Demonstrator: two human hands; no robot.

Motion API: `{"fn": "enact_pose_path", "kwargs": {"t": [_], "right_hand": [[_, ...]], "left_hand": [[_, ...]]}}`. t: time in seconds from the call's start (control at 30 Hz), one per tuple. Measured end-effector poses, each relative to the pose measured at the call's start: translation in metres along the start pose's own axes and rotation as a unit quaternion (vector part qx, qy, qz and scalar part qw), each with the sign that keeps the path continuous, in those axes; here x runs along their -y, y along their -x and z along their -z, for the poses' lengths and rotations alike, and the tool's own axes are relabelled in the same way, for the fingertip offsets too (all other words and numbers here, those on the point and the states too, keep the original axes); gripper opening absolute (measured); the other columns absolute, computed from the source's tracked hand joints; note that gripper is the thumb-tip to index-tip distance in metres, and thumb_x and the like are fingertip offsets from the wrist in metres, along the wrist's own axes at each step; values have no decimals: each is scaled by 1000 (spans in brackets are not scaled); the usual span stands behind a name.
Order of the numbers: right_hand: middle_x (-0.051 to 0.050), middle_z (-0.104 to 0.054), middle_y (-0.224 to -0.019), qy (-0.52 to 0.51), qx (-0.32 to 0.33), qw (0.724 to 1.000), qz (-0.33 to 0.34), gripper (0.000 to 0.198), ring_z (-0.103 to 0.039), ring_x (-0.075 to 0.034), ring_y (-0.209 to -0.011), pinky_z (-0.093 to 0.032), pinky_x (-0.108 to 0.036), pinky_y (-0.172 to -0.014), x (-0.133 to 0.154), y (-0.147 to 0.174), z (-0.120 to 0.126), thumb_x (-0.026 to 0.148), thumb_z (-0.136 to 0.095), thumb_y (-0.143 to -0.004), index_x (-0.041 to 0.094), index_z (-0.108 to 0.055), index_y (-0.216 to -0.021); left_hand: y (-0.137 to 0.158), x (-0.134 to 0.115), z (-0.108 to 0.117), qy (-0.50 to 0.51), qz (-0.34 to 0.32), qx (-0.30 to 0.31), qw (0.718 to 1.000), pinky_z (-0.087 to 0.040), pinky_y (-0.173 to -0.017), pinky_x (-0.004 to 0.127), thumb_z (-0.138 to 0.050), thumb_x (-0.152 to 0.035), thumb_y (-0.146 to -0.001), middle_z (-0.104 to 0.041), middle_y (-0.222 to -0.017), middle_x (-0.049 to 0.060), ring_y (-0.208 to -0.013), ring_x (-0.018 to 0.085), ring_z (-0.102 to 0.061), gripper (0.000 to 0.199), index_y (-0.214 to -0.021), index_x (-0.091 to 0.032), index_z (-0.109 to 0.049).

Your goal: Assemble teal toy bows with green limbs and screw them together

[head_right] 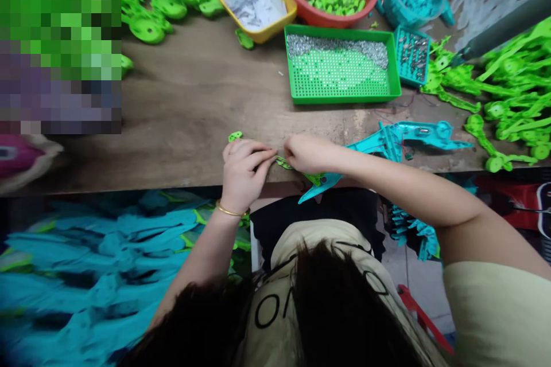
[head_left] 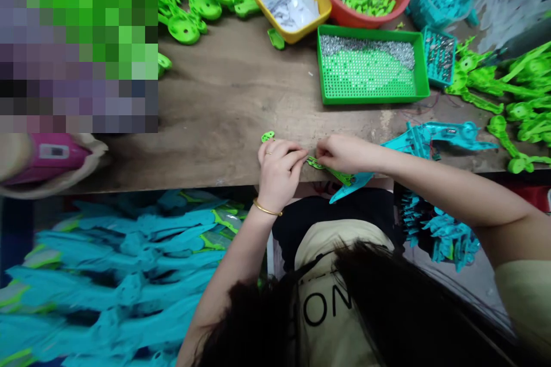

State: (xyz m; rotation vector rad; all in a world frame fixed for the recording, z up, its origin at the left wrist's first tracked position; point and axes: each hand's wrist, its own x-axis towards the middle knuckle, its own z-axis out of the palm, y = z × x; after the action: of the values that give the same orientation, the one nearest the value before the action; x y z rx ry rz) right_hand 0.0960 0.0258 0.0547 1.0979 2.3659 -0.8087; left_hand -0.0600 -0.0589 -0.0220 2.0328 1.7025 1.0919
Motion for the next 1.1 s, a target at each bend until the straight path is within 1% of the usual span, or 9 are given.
{"fn": "enact_pose_path", "kwargs": {"t": [0.07,0.13,0.27,0.4,0.57,0.7,0.83,0.93,1.1], "right_hand": [[-7,-73,-84,-49,17,998,24,21,-61,-15,-71,-37,-24,-62,-4,2,-1,27,-52,-87,16,-70,-91],[-5,-72,-81,-52,14,998,11,21,-59,-14,-68,-34,-24,-59,-5,4,-4,33,-56,-86,17,-69,-92],[-7,-73,-90,-15,-47,998,-45,20,-63,-19,-79,-29,-26,-58,0,4,-10,32,-57,-84,20,-68,-95],[-7,-73,-92,-14,-63,998,-12,24,-64,-20,-82,-30,-27,-61,-1,14,-13,35,-51,-91,20,-68,-98],[-8,-72,-98,26,-154,987,-26,31,-64,-18,-82,-29,-28,-61,-2,42,-26,30,-38,-98,17,-66,-99],[-9,-69,-93,98,-139,985,38,32,-62,-17,-76,-24,-30,-56,0,54,-46,25,-35,-99,15,-65,-100],[-11,-67,-90,162,-155,970,91,32,-62,-20,-80,-29,-32,-58,-5,56,-60,16,-34,-97,13,-64,-108],[-13,-66,-92,175,-160,968,87,35,-63,-22,-81,-32,-33,-59,-9,58,-66,14,-35,-95,11,-60,-119],[-13,-66,-95,146,-157,974,76,33,-64,-22,-84,-35,-32,-61,-11,60,-65,14,-37,-94,12,-61,-116]], "left_hand": [[0,0,0,2,-1,7,1000,-37,-103,44,-58,-23,-90,-71,-90,1,-93,18,-62,15,-86,-24,-73],[0,1,0,2,1,16,1000,-37,-104,44,-58,-24,-90,-71,-90,1,-93,18,-62,15,-86,-25,-73],[0,2,0,1,-3,7,1000,-37,-103,45,-59,-25,-90,-71,-92,1,-96,19,-62,15,-87,-26,-73],[-2,2,-1,-3,-11,-5,1000,-41,-98,45,-61,-27,-89,-72,-90,2,-93,20,-63,12,-86,-25,-73],[-3,0,-1,-3,-9,1,1000,-41,-98,45,-61,-28,-89,-72,-91,2,-94,19,-63,12,-86,-25,-73],[-3,1,0,-1,2,7,1000,-42,-97,45,-61,-29,-89,-72,-91,2,-94,20,-63,13,-86,-25,-73],[-5,3,3,-24,-11,21,999,-44,-96,45,-59,-30,-90,-72,-91,3,-93,20,-63,15,-87,-24,-73],[2,-5,2,-72,-36,21,997,-42,-102,48,-57,-27,-90,-72,-100,6,-104,23,-62,17,-98,-25,-72],[34,-33,-19,-98,-108,6,989,-37,-111,53,-53,-15,-88,-66,-125,10,-126,26,-55,34,-120,-23,-64]]}}
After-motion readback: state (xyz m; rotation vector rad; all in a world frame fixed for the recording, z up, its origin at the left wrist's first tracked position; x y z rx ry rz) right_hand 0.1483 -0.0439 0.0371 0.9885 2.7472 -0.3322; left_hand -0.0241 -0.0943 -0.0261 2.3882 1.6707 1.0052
